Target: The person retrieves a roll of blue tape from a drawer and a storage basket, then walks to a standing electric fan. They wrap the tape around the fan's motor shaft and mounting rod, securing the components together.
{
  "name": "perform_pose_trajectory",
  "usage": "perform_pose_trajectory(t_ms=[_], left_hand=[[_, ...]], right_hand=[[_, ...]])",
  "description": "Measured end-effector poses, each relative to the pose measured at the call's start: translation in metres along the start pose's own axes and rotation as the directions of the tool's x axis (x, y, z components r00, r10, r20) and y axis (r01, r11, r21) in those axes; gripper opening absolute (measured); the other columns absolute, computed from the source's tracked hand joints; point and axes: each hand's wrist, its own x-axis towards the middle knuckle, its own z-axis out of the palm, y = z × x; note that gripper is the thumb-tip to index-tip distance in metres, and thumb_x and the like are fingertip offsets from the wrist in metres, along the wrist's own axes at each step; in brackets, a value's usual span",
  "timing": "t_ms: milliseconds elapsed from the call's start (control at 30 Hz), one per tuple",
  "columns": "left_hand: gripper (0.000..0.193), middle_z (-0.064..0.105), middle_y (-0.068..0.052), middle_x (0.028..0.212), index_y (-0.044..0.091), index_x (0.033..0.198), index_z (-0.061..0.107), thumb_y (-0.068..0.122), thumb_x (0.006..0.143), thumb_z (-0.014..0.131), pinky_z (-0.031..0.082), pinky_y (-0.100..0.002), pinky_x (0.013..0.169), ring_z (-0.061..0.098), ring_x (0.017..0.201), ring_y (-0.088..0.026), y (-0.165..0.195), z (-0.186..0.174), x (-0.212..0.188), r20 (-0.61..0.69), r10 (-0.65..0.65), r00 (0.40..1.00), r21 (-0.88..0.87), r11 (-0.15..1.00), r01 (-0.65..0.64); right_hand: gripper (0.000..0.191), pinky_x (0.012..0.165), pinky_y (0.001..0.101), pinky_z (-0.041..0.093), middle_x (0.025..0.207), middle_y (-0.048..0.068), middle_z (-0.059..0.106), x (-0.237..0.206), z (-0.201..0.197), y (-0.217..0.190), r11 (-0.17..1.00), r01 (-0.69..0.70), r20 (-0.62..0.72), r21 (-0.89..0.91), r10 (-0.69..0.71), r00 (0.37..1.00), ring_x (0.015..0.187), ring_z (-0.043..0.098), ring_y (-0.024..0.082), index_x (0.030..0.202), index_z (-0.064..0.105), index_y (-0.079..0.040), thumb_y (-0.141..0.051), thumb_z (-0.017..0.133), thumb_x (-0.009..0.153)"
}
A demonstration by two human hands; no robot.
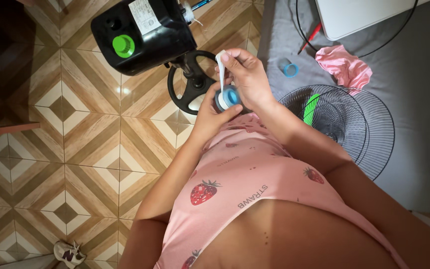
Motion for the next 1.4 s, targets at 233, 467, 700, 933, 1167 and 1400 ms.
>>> perform_pose_trajectory(t_ms=[233, 467, 700, 933, 1167, 1400], left_hand=[[0.08, 0.064, -0.009, 0.128, 0.007, 0.142, 0.053, 0.027, 0.075, 0.094, 0.053, -0.032, 0.093, 0.063, 0.111, -0.018, 0.034, -0.002, -0.014, -0.072, 0.257, 0.964, 0.51, 0.84, -0.186], [0.068, 0.069, -0.013, 0.115, 0.007, 0.127, 0.071, 0.038, 0.071, 0.096, 0.054, -0.034, 0.09, 0.066, 0.104, -0.024, 0.034, -0.023, -0.016, -0.066, 0.286, 0.956, 0.708, 0.688, -0.157], [0.066, 0.066, -0.009, 0.119, 0.01, 0.141, 0.062, 0.031, 0.082, 0.085, 0.052, -0.033, 0.096, 0.065, 0.108, -0.021, 0.04, -0.031, -0.017, -0.077, 0.128, 0.989, 0.568, 0.821, -0.062], [0.036, 0.058, -0.01, 0.126, 0.006, 0.131, 0.066, 0.017, 0.098, 0.074, 0.048, -0.03, 0.1, 0.059, 0.114, -0.021, 0.038, -0.02, 0.0, -0.167, 0.258, 0.952, 0.524, 0.841, -0.136], [0.039, 0.057, -0.009, 0.127, 0.007, 0.131, 0.064, 0.009, 0.093, 0.059, 0.052, -0.029, 0.093, 0.059, 0.113, -0.018, 0.031, 0.022, 0.047, -0.421, 0.246, 0.873, 0.401, 0.914, -0.064], [0.047, 0.062, -0.011, 0.12, 0.005, 0.131, 0.062, 0.015, 0.087, 0.076, 0.051, -0.032, 0.096, 0.063, 0.11, -0.022, 0.033, 0.057, 0.086, -0.72, 0.422, 0.552, 0.506, 0.863, 0.001]], right_hand=[[0.016, 0.084, 0.0264, 0.055, 0.098, 0.005, 0.074, -0.008, 0.002, -0.012, 0.976, 0.202, 0.062, -0.078, -0.198, 0.978, 0.088, 0.067, 0.011, 0.107, 0.071, 0.0, -0.016, 0.073, 0.102], [0.014, 0.087, 0.0265, 0.057, 0.107, 0.006, 0.075, -0.013, 0.003, -0.022, 0.934, 0.303, 0.101, -0.189, -0.289, 0.952, 0.095, 0.068, 0.01, 0.113, 0.071, 0.002, -0.005, 0.076, 0.101], [0.014, 0.085, 0.0279, 0.059, 0.105, 0.008, 0.075, 0.009, 0.006, -0.042, 0.943, 0.294, 0.146, -0.157, -0.273, 0.951, 0.093, 0.071, 0.013, 0.113, 0.071, 0.002, -0.004, 0.076, 0.102], [0.015, 0.085, 0.0292, 0.06, 0.105, 0.011, 0.075, 0.086, 0.004, -0.067, 0.955, 0.265, 0.329, -0.135, -0.209, 0.921, 0.092, 0.073, 0.016, 0.113, 0.069, 0.002, -0.002, 0.076, 0.101], [0.017, 0.082, 0.0294, 0.06, 0.099, 0.012, 0.075, 0.179, -0.008, -0.085, 0.964, 0.123, 0.482, -0.235, 0.005, 0.876, 0.087, 0.073, 0.017, 0.112, 0.07, 0.004, -0.004, 0.077, 0.099], [0.018, 0.08, 0.0302, 0.062, 0.097, 0.011, 0.075, 0.243, 0.012, -0.098, 0.94, 0.115, 0.62, -0.321, 0.117, 0.776, 0.085, 0.073, 0.016, 0.112, 0.069, 0.004, -0.005, 0.078, 0.098]])
